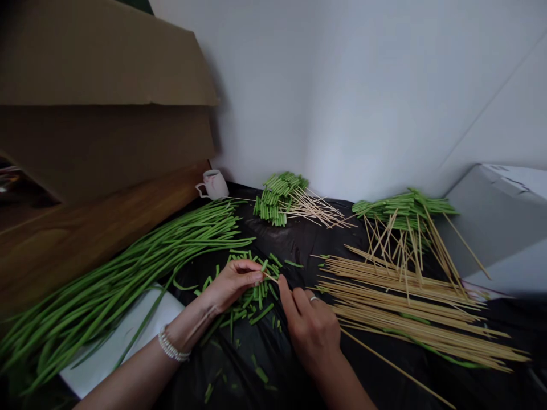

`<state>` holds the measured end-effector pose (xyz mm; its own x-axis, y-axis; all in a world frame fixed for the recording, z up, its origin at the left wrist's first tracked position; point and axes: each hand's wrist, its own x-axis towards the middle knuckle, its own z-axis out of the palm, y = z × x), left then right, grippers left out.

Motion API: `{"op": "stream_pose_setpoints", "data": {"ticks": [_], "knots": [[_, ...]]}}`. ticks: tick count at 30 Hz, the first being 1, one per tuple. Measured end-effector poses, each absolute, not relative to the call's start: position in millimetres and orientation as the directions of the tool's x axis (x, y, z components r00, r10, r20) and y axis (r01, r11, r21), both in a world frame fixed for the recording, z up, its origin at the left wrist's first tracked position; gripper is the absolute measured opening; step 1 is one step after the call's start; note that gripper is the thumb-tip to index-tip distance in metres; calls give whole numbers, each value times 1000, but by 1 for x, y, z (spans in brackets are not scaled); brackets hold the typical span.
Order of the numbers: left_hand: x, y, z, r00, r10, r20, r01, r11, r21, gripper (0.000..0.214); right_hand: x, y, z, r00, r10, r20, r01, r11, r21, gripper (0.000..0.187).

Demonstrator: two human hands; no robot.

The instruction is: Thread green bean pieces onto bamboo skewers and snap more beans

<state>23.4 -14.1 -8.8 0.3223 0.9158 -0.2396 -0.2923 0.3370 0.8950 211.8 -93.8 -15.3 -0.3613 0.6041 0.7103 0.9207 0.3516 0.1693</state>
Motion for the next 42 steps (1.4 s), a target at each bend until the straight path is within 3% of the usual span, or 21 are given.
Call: {"op": "stream_pose_setpoints", "data": {"ticks": [27, 34, 39, 42], "knots": [[34, -28, -7, 445, 854, -271, -212, 394, 895, 27, 202, -94, -17, -391, 533, 750, 879, 458, 133, 34], [21, -18, 3, 359, 910, -206, -348, 335, 875, 23, 213, -90, -13, -369, 538, 758, 898, 417, 141, 33], [30, -25, -1, 443, 878, -180, -222, 302, 927, 23, 205, -92, -14, -393, 536, 747, 880, 456, 136, 29], [33, -27, -1, 427, 902, -63, -85, 110, 990, 21, 207, -91, -14, -368, 550, 750, 894, 431, 122, 29]]}}
